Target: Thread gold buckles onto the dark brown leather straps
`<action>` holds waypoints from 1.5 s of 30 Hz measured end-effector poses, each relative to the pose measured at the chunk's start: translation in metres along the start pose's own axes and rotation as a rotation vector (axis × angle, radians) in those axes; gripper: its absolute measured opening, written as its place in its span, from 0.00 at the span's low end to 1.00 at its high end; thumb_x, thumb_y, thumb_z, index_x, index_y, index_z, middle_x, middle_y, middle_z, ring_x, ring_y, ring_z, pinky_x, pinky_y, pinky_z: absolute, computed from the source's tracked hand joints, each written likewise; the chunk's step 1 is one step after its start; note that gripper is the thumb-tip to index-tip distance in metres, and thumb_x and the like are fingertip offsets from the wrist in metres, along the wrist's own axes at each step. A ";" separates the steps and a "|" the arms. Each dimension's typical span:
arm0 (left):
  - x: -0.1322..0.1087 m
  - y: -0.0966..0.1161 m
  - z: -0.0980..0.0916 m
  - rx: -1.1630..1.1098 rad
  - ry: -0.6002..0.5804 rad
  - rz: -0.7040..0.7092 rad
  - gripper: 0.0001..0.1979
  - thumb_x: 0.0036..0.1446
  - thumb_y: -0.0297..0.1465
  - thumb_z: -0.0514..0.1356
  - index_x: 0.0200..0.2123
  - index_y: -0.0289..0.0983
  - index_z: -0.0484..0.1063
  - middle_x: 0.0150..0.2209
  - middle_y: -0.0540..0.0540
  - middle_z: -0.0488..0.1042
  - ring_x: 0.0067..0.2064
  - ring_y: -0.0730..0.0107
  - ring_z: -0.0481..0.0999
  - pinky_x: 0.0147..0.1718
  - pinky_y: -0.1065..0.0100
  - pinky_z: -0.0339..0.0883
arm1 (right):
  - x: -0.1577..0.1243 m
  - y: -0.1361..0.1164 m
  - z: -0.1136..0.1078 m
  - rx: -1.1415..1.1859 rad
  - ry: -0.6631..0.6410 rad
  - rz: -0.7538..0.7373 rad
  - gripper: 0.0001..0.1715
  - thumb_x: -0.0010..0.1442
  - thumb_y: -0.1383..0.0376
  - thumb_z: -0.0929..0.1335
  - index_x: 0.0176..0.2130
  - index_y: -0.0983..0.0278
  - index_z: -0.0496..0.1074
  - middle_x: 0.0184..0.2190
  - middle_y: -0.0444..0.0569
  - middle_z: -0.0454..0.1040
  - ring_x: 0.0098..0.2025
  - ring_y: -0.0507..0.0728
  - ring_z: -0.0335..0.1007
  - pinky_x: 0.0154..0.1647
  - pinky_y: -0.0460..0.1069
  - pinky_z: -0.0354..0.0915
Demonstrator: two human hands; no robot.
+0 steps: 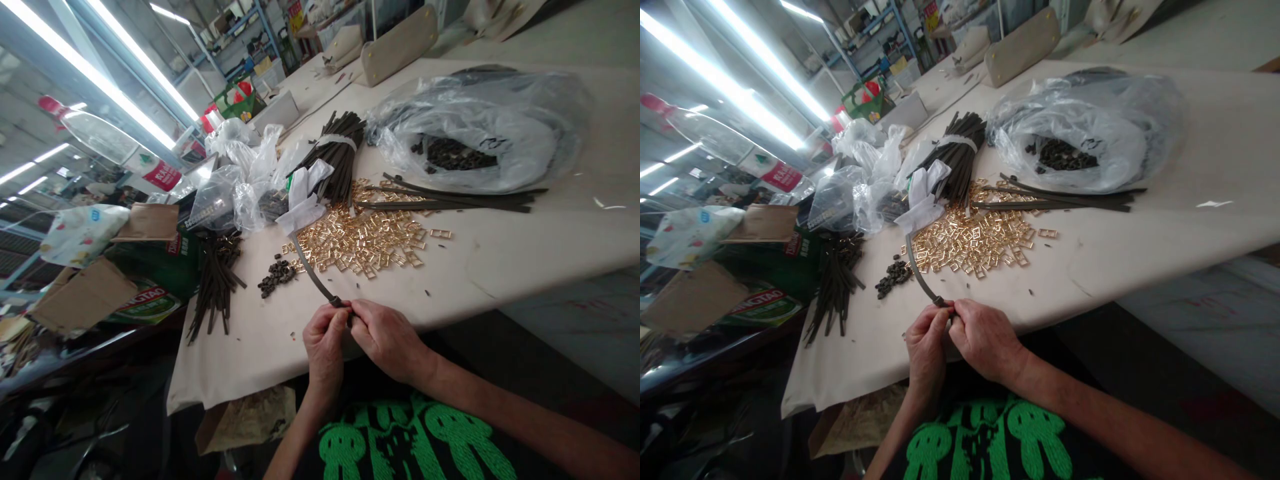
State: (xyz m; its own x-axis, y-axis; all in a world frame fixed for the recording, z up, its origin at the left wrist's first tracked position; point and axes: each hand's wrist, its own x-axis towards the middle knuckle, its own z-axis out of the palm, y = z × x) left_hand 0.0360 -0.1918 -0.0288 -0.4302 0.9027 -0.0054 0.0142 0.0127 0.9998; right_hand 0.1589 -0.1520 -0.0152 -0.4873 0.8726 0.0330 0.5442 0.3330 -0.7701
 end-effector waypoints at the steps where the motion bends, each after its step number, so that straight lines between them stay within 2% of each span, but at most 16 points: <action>1: 0.001 0.000 -0.001 0.007 0.004 0.002 0.05 0.53 0.29 0.64 0.28 0.39 0.81 0.34 0.47 0.81 0.39 0.65 0.77 0.45 0.65 0.68 | 0.000 0.000 0.001 -0.006 0.003 -0.008 0.11 0.62 0.68 0.59 0.35 0.64 0.70 0.31 0.50 0.76 0.33 0.57 0.71 0.35 0.49 0.59; 9: 0.005 -0.003 -0.001 -0.005 0.050 0.010 0.04 0.52 0.29 0.66 0.26 0.40 0.81 0.31 0.48 0.80 0.37 0.65 0.77 0.42 0.65 0.69 | 0.005 0.002 0.008 0.168 0.039 -0.061 0.12 0.64 0.66 0.58 0.32 0.63 0.68 0.31 0.50 0.76 0.34 0.57 0.71 0.36 0.49 0.62; 14: -0.001 -0.010 0.000 -0.110 0.092 -0.048 0.02 0.48 0.30 0.68 0.28 0.39 0.80 0.36 0.47 0.81 0.41 0.63 0.79 0.46 0.65 0.69 | 0.006 0.005 0.011 0.251 0.086 -0.120 0.11 0.61 0.66 0.58 0.32 0.62 0.66 0.31 0.49 0.74 0.34 0.57 0.70 0.37 0.50 0.63; 18: -0.001 -0.010 -0.005 -0.285 0.167 -0.119 0.07 0.49 0.33 0.69 0.31 0.39 0.76 0.31 0.51 0.78 0.33 0.73 0.77 0.38 0.71 0.69 | 0.004 0.007 0.010 0.215 0.116 -0.162 0.11 0.59 0.67 0.57 0.26 0.60 0.58 0.22 0.44 0.65 0.27 0.55 0.63 0.30 0.49 0.58; 22: 0.008 -0.004 -0.009 -0.462 0.091 -0.276 0.13 0.50 0.39 0.68 0.35 0.36 0.76 0.27 0.52 0.74 0.26 0.78 0.73 0.28 0.76 0.66 | 0.003 0.009 0.010 0.206 0.095 -0.200 0.11 0.58 0.68 0.57 0.24 0.59 0.53 0.20 0.41 0.59 0.24 0.53 0.58 0.27 0.48 0.53; 25: 0.012 -0.002 -0.009 -0.489 0.026 -0.361 0.15 0.47 0.39 0.70 0.31 0.33 0.77 0.23 0.51 0.72 0.24 0.79 0.69 0.25 0.77 0.64 | 0.004 0.010 0.013 0.179 0.093 -0.195 0.11 0.57 0.67 0.57 0.24 0.59 0.52 0.19 0.41 0.58 0.23 0.53 0.57 0.26 0.48 0.51; 28: 0.010 -0.002 -0.009 -0.472 0.046 -0.406 0.15 0.41 0.37 0.73 0.28 0.33 0.76 0.22 0.52 0.72 0.23 0.80 0.68 0.25 0.77 0.63 | 0.006 0.011 0.015 0.150 0.098 -0.173 0.11 0.57 0.67 0.57 0.24 0.59 0.52 0.19 0.42 0.59 0.23 0.53 0.58 0.26 0.48 0.51; 33: 0.002 -0.006 -0.010 -0.397 0.060 -0.362 0.13 0.41 0.35 0.73 0.27 0.33 0.77 0.23 0.50 0.74 0.24 0.78 0.70 0.28 0.75 0.65 | 0.005 0.011 0.015 0.138 0.090 -0.154 0.10 0.57 0.67 0.57 0.24 0.60 0.54 0.21 0.44 0.63 0.25 0.54 0.61 0.29 0.49 0.53; 35: 0.000 -0.009 -0.012 -0.344 0.054 -0.303 0.11 0.42 0.33 0.72 0.28 0.33 0.78 0.22 0.51 0.74 0.24 0.78 0.70 0.28 0.75 0.64 | 0.004 0.011 0.015 0.116 0.081 -0.141 0.10 0.57 0.67 0.57 0.24 0.60 0.54 0.21 0.44 0.62 0.25 0.54 0.60 0.29 0.49 0.52; 40: -0.004 -0.013 -0.014 -0.253 0.036 -0.128 0.06 0.45 0.29 0.70 0.30 0.36 0.80 0.28 0.50 0.77 0.26 0.77 0.70 0.28 0.74 0.64 | 0.003 0.010 0.012 0.064 0.050 -0.132 0.10 0.58 0.66 0.57 0.24 0.60 0.53 0.21 0.44 0.63 0.25 0.54 0.60 0.28 0.49 0.51; 45: -0.004 -0.011 -0.013 -0.108 0.003 -0.151 0.08 0.48 0.32 0.68 0.33 0.36 0.81 0.28 0.48 0.79 0.28 0.73 0.71 0.30 0.71 0.66 | 0.003 0.012 0.014 0.036 0.065 -0.171 0.10 0.59 0.67 0.57 0.26 0.60 0.57 0.23 0.46 0.66 0.26 0.55 0.62 0.29 0.49 0.53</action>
State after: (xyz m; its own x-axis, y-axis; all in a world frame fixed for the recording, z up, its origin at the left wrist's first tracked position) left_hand 0.0255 -0.2009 -0.0400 -0.4231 0.8926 -0.1556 -0.1477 0.1015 0.9838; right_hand 0.1544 -0.1505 -0.0327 -0.5248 0.8260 0.2058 0.4317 0.4666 -0.7720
